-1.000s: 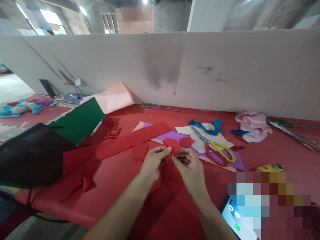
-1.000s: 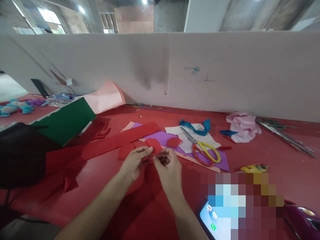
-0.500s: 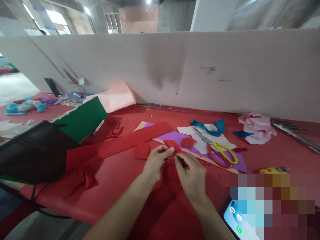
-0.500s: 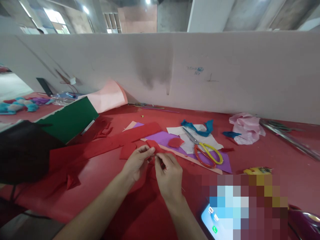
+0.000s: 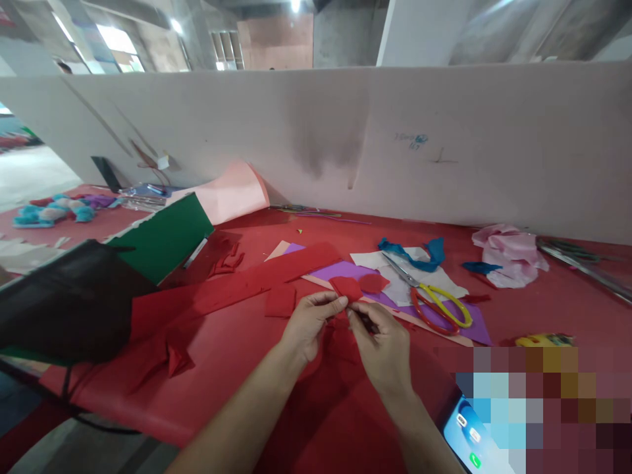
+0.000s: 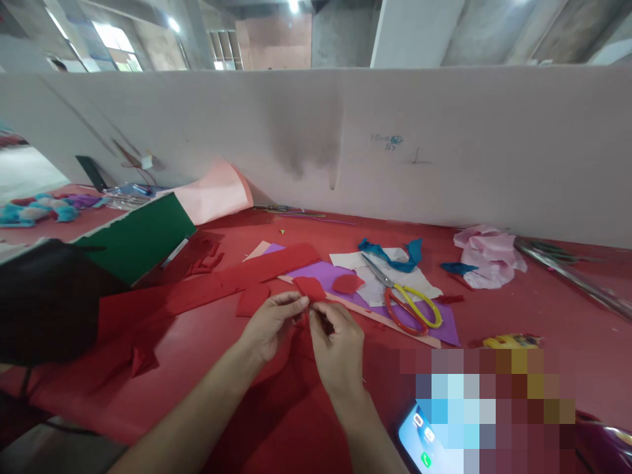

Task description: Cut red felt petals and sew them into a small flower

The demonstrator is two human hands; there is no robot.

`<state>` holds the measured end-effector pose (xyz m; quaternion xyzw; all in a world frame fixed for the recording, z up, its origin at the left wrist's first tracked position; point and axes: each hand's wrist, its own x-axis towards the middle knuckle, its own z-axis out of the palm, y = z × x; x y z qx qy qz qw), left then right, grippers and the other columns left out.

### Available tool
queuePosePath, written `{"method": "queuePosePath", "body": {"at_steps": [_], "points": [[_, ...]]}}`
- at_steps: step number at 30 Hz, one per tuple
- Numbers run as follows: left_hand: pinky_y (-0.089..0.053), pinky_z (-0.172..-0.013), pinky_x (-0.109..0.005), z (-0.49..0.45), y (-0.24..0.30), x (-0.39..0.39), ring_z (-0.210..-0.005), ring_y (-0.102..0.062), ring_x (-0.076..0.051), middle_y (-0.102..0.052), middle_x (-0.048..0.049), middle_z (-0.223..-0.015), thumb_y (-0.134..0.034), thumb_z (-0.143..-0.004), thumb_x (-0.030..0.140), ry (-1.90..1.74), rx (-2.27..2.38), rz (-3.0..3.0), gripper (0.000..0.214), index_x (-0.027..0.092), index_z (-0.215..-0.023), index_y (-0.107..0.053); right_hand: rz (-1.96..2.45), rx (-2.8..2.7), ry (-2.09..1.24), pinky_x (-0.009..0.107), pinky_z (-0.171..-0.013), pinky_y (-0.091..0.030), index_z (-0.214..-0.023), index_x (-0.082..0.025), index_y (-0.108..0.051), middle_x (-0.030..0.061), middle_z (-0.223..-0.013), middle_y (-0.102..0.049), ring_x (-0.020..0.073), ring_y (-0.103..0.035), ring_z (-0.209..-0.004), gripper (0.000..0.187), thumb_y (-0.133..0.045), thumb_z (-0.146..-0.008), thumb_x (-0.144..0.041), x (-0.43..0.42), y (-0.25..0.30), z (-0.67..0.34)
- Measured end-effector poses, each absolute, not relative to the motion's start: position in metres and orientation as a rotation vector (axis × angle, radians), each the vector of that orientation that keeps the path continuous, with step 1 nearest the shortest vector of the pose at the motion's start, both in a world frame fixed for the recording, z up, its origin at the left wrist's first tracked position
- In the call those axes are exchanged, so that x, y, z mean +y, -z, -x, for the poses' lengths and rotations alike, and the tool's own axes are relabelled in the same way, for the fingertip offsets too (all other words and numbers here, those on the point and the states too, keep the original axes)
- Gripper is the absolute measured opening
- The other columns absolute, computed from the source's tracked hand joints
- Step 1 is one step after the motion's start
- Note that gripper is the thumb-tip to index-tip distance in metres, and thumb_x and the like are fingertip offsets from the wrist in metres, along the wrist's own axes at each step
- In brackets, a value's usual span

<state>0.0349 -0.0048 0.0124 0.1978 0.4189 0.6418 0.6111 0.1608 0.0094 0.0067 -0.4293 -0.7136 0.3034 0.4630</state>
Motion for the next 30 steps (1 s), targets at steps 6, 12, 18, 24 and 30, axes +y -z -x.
{"method": "queuePosePath", "body": {"at_steps": [6, 12, 18, 24, 30], "points": [[-0.039, -0.058, -0.021, -0.0356, -0.0111, -0.0041, -0.052, -0.049, -0.007, -0.058, 0.0027, -0.054, -0.084, -0.050, 0.022, -1.522, 1.010, -0.426, 0.022, 0.015, -0.056, -0.064, 1.099, -1.724, -0.823, 0.029, -0.064, -0.050, -0.081, -0.020, -0.063, 0.0034, -0.078, -0.066, 0.0169, -0.061, -0.069, 0.008, -0.058, -0.082, -0.027, 0.0071, -0.0068, -0.1566], [-0.042, -0.061, -0.023, -0.0386, -0.0128, -0.0051, -0.057, -0.054, -0.009, -0.062, 0.0007, -0.057, -0.085, -0.047, 0.021, -1.528, 0.979, -0.377, 0.026, 0.015, -0.055, -0.061, 1.190, -1.444, -1.002, 0.028, -0.059, -0.053, -0.109, -0.021, -0.051, 0.0074, -0.096, -0.065, 0.0165, -0.063, -0.068, 0.044, -0.070, -0.072, -0.036, 0.0061, -0.0084, -0.1543], [-0.043, -0.062, -0.022, -0.0392, -0.0089, -0.0047, -0.058, -0.055, -0.009, -0.062, 0.0006, -0.059, -0.085, -0.048, 0.019, -1.555, 0.949, -0.381, 0.028, 0.015, -0.055, -0.058, 1.141, -1.533, -1.163, 0.029, -0.065, -0.050, -0.092, -0.019, -0.063, 0.0034, -0.082, -0.067, 0.0167, -0.062, -0.069, 0.022, -0.065, -0.078, -0.037, 0.0080, -0.0113, -0.1571], [-0.044, -0.060, -0.023, -0.0386, -0.0078, -0.0058, -0.056, -0.055, -0.009, -0.063, 0.0001, -0.062, -0.083, -0.054, 0.022, -1.554, 0.893, -0.450, 0.022, 0.015, -0.060, -0.063, 1.100, -1.575, -1.104, 0.029, -0.065, -0.048, -0.084, -0.019, -0.065, 0.0021, -0.076, -0.065, 0.0176, -0.061, -0.069, 0.015, -0.062, -0.081, -0.033, 0.0061, -0.0099, -0.1570], [-0.045, -0.060, -0.024, -0.0385, -0.0129, -0.0076, -0.060, -0.057, -0.012, -0.066, -0.0050, -0.067, -0.080, -0.060, 0.024, -1.471, 0.896, -0.516, 0.018, 0.012, -0.070, -0.071, 1.128, -1.491, -1.232, 0.028, -0.056, -0.045, -0.087, -0.019, -0.065, 0.0003, -0.066, -0.063, 0.0163, -0.058, -0.057, 0.021, -0.062, -0.080, -0.038, 0.0091, -0.0106, -0.1593]]}}
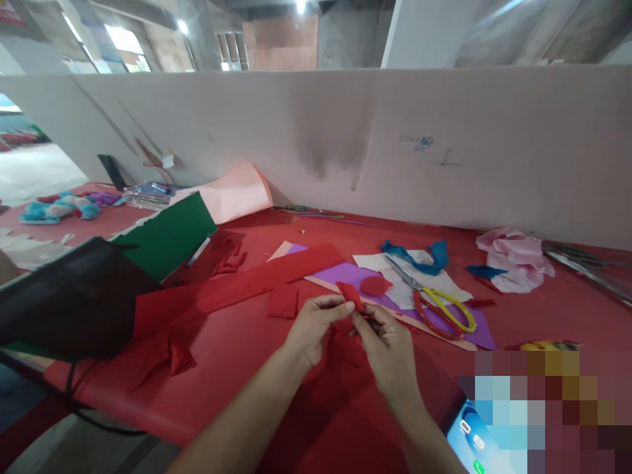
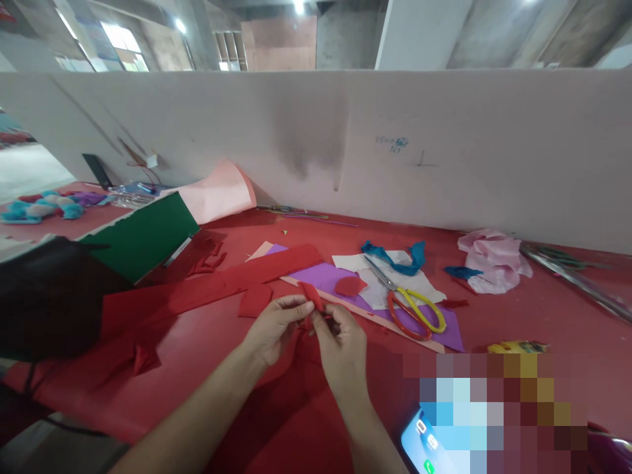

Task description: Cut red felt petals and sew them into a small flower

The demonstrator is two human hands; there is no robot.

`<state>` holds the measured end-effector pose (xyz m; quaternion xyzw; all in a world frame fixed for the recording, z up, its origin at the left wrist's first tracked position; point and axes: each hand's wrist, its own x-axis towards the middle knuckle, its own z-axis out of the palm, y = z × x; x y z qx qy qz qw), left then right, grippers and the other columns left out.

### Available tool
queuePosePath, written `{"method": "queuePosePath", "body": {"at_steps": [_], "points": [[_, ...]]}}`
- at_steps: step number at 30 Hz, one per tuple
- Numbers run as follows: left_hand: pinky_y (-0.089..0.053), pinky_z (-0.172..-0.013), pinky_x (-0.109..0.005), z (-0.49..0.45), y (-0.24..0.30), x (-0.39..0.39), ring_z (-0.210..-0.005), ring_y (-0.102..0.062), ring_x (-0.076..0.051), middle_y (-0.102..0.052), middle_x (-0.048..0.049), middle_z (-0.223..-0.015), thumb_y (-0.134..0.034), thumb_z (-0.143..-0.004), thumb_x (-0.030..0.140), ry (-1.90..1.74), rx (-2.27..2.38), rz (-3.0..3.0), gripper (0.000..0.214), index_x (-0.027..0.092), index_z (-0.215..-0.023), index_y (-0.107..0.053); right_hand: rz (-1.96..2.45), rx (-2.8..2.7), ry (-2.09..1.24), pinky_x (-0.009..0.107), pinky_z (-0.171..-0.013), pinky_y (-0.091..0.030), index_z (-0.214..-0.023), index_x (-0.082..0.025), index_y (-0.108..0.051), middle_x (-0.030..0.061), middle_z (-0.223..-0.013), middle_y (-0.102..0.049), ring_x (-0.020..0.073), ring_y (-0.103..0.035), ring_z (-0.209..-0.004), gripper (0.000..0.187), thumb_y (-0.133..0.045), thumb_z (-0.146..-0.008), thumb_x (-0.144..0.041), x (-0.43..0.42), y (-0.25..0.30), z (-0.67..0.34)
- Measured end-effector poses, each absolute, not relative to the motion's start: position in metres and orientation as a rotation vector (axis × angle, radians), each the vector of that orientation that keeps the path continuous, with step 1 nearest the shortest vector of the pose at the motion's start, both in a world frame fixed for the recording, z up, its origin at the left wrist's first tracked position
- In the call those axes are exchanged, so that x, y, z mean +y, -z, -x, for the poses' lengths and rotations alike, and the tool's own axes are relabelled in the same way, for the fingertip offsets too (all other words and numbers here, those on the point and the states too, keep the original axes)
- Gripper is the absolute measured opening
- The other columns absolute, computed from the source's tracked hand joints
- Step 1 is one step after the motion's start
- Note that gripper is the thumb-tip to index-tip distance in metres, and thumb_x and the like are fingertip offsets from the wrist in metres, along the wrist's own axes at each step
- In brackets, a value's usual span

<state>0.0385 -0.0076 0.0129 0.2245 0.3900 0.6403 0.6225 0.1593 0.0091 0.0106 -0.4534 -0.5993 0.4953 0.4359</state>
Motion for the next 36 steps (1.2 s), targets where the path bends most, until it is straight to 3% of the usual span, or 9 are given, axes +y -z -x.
{"method": "queuePosePath", "body": {"at_steps": [3, 6, 12, 20, 29, 33, 36], "points": [[-0.045, -0.060, -0.025, -0.038, -0.015, -0.008, -0.063, -0.057, -0.013, -0.066, -0.0058, -0.068, -0.077, -0.063, 0.025, -1.474, 0.890, -0.551, 0.017, 0.012, -0.071, -0.071, 1.104, -1.444, -1.336, 0.025, -0.049, -0.040, -0.086, -0.019, -0.064, -0.0015, -0.059, -0.061, 0.0147, -0.054, -0.051, 0.023, -0.063, -0.079, -0.041, 0.012, -0.009, -0.160], [-0.044, -0.059, -0.023, -0.037, -0.014, -0.008, -0.059, -0.056, -0.011, -0.063, -0.0018, -0.062, -0.081, -0.057, 0.020, -1.527, 0.948, -0.510, 0.016, 0.013, -0.064, -0.068, 1.070, -1.475, -1.379, 0.024, -0.046, -0.036, -0.079, -0.018, -0.063, -0.0017, -0.058, -0.059, 0.0126, -0.050, -0.049, 0.024, -0.062, -0.081, -0.042, 0.012, -0.007, -0.160], [-0.044, -0.060, -0.023, -0.038, -0.013, -0.008, -0.057, -0.053, -0.009, -0.060, 0.0011, -0.059, -0.081, -0.054, 0.017, -1.582, 0.979, -0.519, 0.021, 0.014, -0.058, -0.061, 1.039, -1.526, -1.343, 0.024, -0.051, -0.037, -0.083, -0.019, -0.062, -0.0015, -0.064, -0.058, 0.0135, -0.051, -0.055, 0.024, -0.057, -0.084, -0.042, 0.010, -0.009, -0.157], [-0.045, -0.065, -0.029, -0.040, -0.019, -0.012, -0.063, -0.056, -0.013, -0.063, -0.0037, -0.069, -0.075, -0.065, 0.022, -1.492, 0.945, -0.685, 0.013, 0.014, -0.074, -0.072, 0.996, -1.554, -1.291, 0.024, -0.054, -0.037, -0.073, -0.021, -0.054, -0.0040, -0.060, -0.047, 0.0130, -0.045, -0.056, 0.024, -0.050, -0.088, -0.038, 0.013, -0.006, -0.160], [-0.041, -0.069, -0.025, -0.039, -0.019, -0.010, -0.068, -0.051, -0.010, -0.058, 0.0013, -0.072, -0.078, -0.058, 0.015, -1.663, 1.086, -0.784, 0.010, 0.018, -0.060, -0.068, 0.931, -1.516, -1.374, 0.027, -0.065, -0.044, -0.095, -0.020, -0.061, 0.0012, -0.080, -0.057, 0.0146, -0.050, -0.069, 0.019, -0.052, -0.088, -0.036, 0.012, 0.002, -0.158], [-0.041, -0.070, -0.025, -0.040, -0.018, -0.011, -0.070, -0.051, -0.011, -0.056, 0.0018, -0.072, -0.078, -0.057, 0.013, -1.714, 1.116, -0.789, 0.013, 0.018, -0.058, -0.066, 0.907, -1.455, -1.377, 0.028, -0.073, -0.046, -0.097, -0.022, -0.060, 0.0018, -0.088, -0.060, 0.0155, -0.054, -0.078, 0.016, -0.055, -0.087, -0.034, 0.009, 0.001, -0.157], [-0.041, -0.071, -0.025, -0.040, -0.018, -0.011, -0.071, -0.050, -0.011, -0.055, 0.0024, -0.072, -0.079, -0.055, 0.012, -1.752, 1.099, -0.775, 0.015, 0.019, -0.057, -0.066, 0.880, -1.434, -1.383, 0.028, -0.071, -0.047, -0.091, -0.021, -0.060, 0.0012, -0.082, -0.059, 0.0160, -0.055, -0.077, 0.015, -0.058, -0.085, -0.034, 0.008, -0.004, -0.158]]}}
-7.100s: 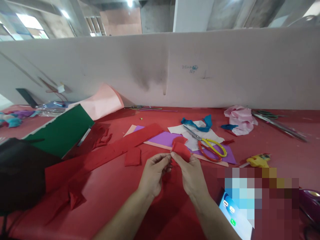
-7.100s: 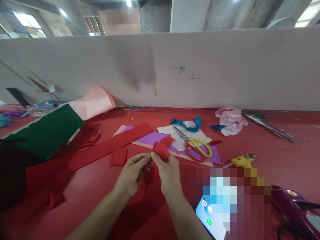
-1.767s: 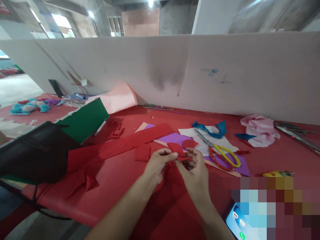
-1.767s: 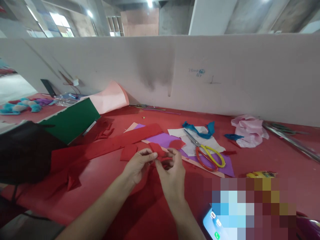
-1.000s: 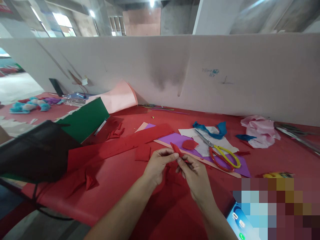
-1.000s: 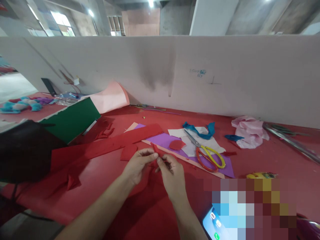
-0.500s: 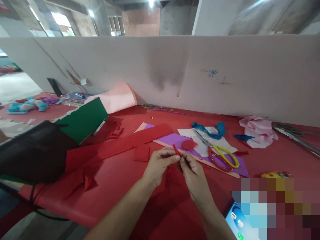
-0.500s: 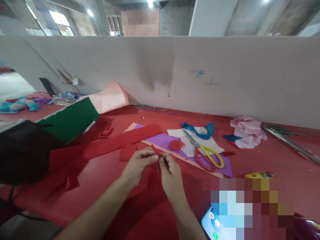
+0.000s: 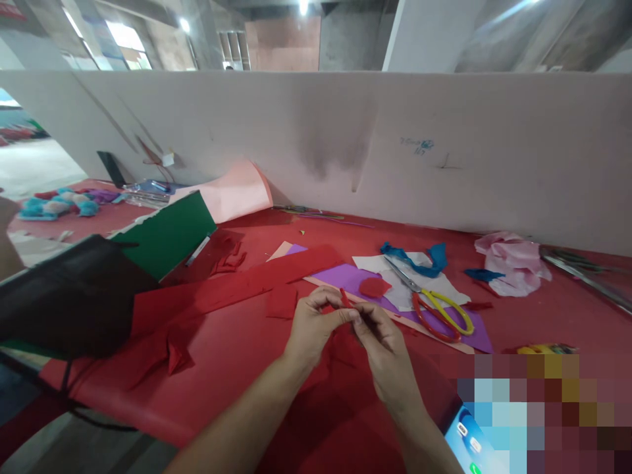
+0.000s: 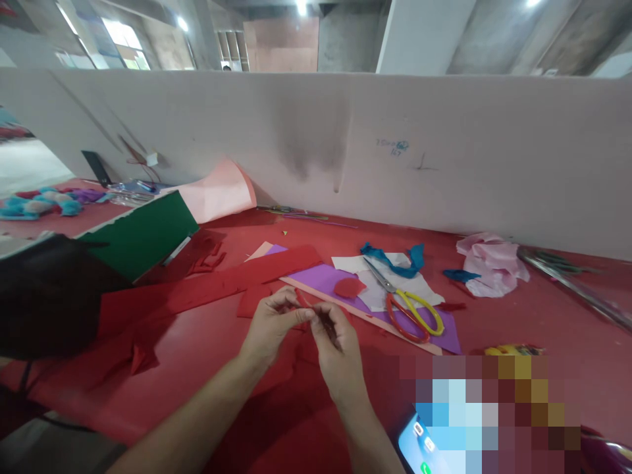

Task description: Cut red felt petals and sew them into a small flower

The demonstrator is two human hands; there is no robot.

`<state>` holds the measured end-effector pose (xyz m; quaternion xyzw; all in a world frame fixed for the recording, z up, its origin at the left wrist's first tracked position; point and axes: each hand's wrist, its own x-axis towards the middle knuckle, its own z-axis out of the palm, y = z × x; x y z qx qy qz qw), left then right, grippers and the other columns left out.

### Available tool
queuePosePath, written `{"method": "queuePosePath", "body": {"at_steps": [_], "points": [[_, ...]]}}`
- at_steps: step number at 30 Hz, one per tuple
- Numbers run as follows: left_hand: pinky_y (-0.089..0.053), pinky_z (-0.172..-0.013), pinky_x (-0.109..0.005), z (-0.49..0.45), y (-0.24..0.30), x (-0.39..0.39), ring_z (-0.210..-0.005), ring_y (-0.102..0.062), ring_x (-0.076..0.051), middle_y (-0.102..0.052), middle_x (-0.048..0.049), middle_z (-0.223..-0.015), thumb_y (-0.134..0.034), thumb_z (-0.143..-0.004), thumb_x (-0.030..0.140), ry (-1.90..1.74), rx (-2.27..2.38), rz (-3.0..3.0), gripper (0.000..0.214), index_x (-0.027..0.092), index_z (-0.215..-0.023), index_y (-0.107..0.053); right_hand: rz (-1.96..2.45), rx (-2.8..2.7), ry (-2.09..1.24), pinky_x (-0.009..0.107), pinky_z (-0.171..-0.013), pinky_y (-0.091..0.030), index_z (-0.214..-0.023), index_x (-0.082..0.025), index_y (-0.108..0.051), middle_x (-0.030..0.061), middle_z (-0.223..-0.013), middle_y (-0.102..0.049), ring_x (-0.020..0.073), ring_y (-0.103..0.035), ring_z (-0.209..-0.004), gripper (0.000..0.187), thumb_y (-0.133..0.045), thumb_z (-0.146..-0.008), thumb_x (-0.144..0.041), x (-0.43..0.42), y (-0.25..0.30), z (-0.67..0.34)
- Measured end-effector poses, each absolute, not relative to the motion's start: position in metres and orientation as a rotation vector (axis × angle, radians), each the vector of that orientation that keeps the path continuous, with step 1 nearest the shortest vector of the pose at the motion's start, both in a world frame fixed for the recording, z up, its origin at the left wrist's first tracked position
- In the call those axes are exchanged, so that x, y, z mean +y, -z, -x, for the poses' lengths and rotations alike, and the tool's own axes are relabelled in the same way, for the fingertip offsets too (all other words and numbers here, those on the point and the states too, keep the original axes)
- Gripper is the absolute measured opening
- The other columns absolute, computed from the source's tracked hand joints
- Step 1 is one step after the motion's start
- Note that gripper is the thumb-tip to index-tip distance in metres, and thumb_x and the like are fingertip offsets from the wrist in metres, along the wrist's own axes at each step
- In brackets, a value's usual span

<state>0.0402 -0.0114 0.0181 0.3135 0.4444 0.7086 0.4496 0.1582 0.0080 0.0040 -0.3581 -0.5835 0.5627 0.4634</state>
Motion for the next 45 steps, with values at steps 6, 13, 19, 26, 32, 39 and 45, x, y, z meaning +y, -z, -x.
{"method": "queuePosePath", "body": {"at_steps": [6, 13, 19, 26, 32, 39, 45], "points": [[-0.044, -0.072, -0.027, -0.042, -0.021, -0.015, -0.075, -0.053, -0.013, -0.057, -0.0006, -0.077, -0.080, -0.057, 0.016, -1.674, 1.063, -0.872, 0.011, 0.019, -0.060, -0.070, 0.877, -1.292, -1.457, 0.030, -0.069, -0.050, -0.084, -0.022, -0.064, 0.0018, -0.081, -0.063, 0.0170, -0.058, -0.073, 0.016, -0.068, -0.073, -0.033, 0.010, -0.009, -0.161], [-0.044, -0.072, -0.027, -0.041, -0.024, -0.017, -0.080, -0.052, -0.014, -0.053, -0.0019, -0.082, -0.078, -0.062, 0.019, -1.616, 1.025, -0.938, 0.005, 0.022, -0.065, -0.074, 0.824, -1.261, -1.522, 0.031, -0.074, -0.050, -0.082, -0.024, -0.066, 0.0015, -0.082, -0.065, 0.0182, -0.060, -0.079, 0.013, -0.068, -0.073, -0.032, 0.012, -0.008, -0.162], [-0.045, -0.069, -0.026, -0.036, -0.028, -0.017, -0.080, -0.051, -0.014, -0.052, -0.0024, -0.082, -0.076, -0.063, 0.018, -1.584, 0.988, -0.955, 0.004, 0.021, -0.066, -0.075, 0.827, -1.261, -1.525, 0.029, -0.070, -0.047, -0.080, -0.024, -0.066, -0.0002, -0.078, -0.063, 0.0164, -0.057, -0.073, 0.010, -0.068, -0.073, -0.031, 0.010, -0.009, -0.162], [-0.044, -0.064, -0.023, -0.037, -0.025, -0.013, -0.071, -0.052, -0.010, -0.053, 0.0004, -0.079, -0.080, -0.054, 0.012, -1.617, 0.909, -0.742, 0.012, 0.018, -0.056, -0.069, 0.816, -1.336, -1.511, 0.026, -0.068, -0.045, -0.078, -0.021, -0.063, -0.0016, -0.073, -0.059, 0.0142, -0.053, -0.070, 0.011, -0.065, -0.078, -0.032, 0.010, -0.011, -0.159], [-0.042, -0.066, -0.019, -0.031, -0.015, -0.004, -0.064, -0.052, -0.007, -0.060, 0.0020, -0.067, -0.084, -0.048, 0.013, -1.686, 0.786, -0.401, 0.021, 0.015, -0.060, -0.066, 0.957, -1.537, -1.365, 0.025, -0.065, -0.043, -0.081, -0.019, -0.062, 0.0001, -0.074, -0.059, 0.0146, -0.053, -0.069, 0.014, -0.062, -0.081, -0.034, 0.011, -0.009, -0.159], [-0.042, -0.059, -0.020, -0.028, -0.006, -0.001, -0.060, -0.055, -0.008, -0.064, -0.0011, -0.068, -0.083, -0.053, 0.016, -1.623, 0.752, -0.325, 0.021, 0.014, -0.063, -0.064, 0.985, -1.553, -1.528, 0.024, -0.052, -0.041, -0.084, -0.019, -0.060, -0.0021, -0.064, -0.058, 0.0125, -0.055, -0.055, 0.018, -0.058, -0.084, -0.038, 0.009, -0.005, -0.157], [-0.041, -0.052, -0.021, -0.029, -0.013, -0.005, -0.052, -0.053, -0.007, -0.062, -0.0004, -0.061, -0.084, -0.053, 0.022, -1.564, 0.774, -0.409, 0.026, 0.013, -0.061, -0.061, 0.863, -1.165, -2.006, 0.019, -0.050, -0.039, -0.080, -0.019, -0.058, -0.0028, -0.063, -0.062, 0.0091, -0.057, -0.052, 0.019, -0.067, -0.078, -0.035, 0.007, -0.010, -0.157]]}}
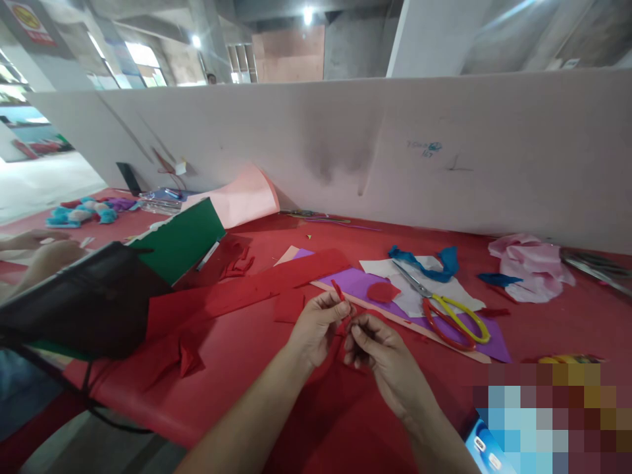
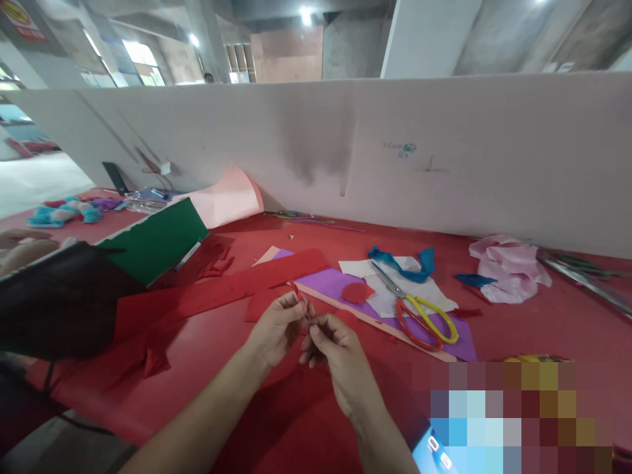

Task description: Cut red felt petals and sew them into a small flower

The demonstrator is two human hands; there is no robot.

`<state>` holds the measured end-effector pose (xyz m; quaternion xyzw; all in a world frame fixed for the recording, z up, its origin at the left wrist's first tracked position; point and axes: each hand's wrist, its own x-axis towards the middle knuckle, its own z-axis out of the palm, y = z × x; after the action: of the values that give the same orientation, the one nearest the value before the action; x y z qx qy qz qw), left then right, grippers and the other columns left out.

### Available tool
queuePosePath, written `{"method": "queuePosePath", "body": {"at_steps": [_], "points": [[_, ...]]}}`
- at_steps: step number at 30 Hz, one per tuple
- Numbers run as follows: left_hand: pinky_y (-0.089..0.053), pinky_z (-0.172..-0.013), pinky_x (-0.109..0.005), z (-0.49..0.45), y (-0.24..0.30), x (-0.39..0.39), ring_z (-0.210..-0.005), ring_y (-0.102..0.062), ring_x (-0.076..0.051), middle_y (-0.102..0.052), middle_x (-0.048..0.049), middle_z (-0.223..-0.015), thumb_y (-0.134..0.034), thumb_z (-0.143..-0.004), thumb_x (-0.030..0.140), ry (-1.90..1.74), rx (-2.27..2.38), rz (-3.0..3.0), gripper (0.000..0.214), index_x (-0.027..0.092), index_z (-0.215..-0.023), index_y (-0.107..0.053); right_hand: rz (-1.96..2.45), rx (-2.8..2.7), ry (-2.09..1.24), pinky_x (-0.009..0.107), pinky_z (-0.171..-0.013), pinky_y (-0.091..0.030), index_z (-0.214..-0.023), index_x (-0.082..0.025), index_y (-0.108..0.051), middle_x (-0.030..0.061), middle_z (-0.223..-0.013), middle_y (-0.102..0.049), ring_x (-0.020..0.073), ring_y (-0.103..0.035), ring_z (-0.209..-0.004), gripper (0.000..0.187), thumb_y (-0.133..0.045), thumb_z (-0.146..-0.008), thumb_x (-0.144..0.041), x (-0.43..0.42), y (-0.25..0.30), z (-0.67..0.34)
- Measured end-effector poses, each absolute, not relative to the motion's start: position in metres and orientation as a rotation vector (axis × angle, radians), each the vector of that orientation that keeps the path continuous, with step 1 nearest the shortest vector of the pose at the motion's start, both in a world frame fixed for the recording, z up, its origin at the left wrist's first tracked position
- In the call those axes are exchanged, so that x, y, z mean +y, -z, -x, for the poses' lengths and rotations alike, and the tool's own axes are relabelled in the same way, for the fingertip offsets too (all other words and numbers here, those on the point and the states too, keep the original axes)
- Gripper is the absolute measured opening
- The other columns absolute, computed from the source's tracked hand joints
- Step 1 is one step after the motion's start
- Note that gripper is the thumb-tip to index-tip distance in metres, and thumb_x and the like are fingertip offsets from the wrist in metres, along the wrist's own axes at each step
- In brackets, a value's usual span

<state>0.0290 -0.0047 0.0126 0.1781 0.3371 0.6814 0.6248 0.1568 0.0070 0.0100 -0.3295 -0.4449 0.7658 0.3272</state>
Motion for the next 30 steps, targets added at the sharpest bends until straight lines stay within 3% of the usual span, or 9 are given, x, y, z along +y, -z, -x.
{"method": "queuePosePath", "body": {"at_steps": [6, 11, 15, 22, 30], "points": [[-0.037, -0.048, -0.020, -0.017, -0.023, -0.008, -0.046, -0.050, -0.007, -0.058, 0.0024, -0.052, -0.083, -0.050, 0.019, -1.442, 0.895, -0.497, 0.028, 0.013, -0.061, -0.058, 0.786, -1.004, -2.271, 0.026, -0.063, -0.047, -0.077, -0.018, -0.063, 0.0019, -0.073, -0.068, 0.0132, -0.064, -0.064, 0.025, -0.074, -0.072, -0.039, 0.003, -0.011, -0.154], [-0.038, -0.053, -0.021, -0.002, -0.028, -0.009, -0.049, -0.051, -0.008, -0.058, 0.0018, -0.051, -0.084, -0.046, 0.017, -1.360, 0.976, -0.574, 0.028, 0.013, -0.057, -0.059, 0.933, -1.388, -2.074, 0.032, -0.081, -0.046, -0.077, -0.016, -0.071, 0.0047, -0.078, -0.069, 0.0165, -0.063, -0.079, 0.029, -0.074, -0.070, -0.044, 0.007, -0.013, -0.160], [-0.040, -0.057, -0.023, 0.003, -0.024, -0.008, -0.054, -0.053, -0.010, -0.057, 0.0007, -0.053, -0.084, -0.051, 0.027, -1.390, 0.836, -0.557, 0.029, 0.013, -0.056, -0.059, 0.962, -1.513, -2.001, 0.029, -0.071, -0.047, -0.088, -0.018, -0.071, 0.0053, -0.085, -0.069, 0.0164, -0.061, -0.078, 0.032, -0.071, -0.072, -0.046, 0.010, -0.013, -0.163], [-0.042, -0.063, -0.021, -0.003, -0.023, -0.004, -0.056, -0.051, -0.006, -0.055, 0.0041, -0.055, -0.085, -0.049, 0.019, -1.540, 0.866, -0.444, 0.030, 0.014, -0.057, -0.057, 0.916, -1.627, -2.001, 0.024, -0.055, -0.041, -0.072, -0.015, -0.066, 0.0016, -0.063, -0.065, 0.0109, -0.056, -0.056, 0.026, -0.068, -0.074, -0.041, 0.003, -0.009, -0.151], [-0.044, -0.061, -0.022, 0.003, -0.018, -0.004, -0.057, -0.055, -0.007, -0.063, 0.0004, -0.069, -0.083, -0.058, 0.026, -1.462, 0.846, -0.431, 0.028, 0.013, -0.068, -0.060, 0.989, -1.481, -2.013, 0.021, -0.046, -0.038, -0.087, -0.016, -0.064, -0.0009, -0.056, -0.064, 0.0105, -0.058, -0.047, 0.034, -0.067, -0.073, -0.047, 0.006, -0.005, -0.153]]}}
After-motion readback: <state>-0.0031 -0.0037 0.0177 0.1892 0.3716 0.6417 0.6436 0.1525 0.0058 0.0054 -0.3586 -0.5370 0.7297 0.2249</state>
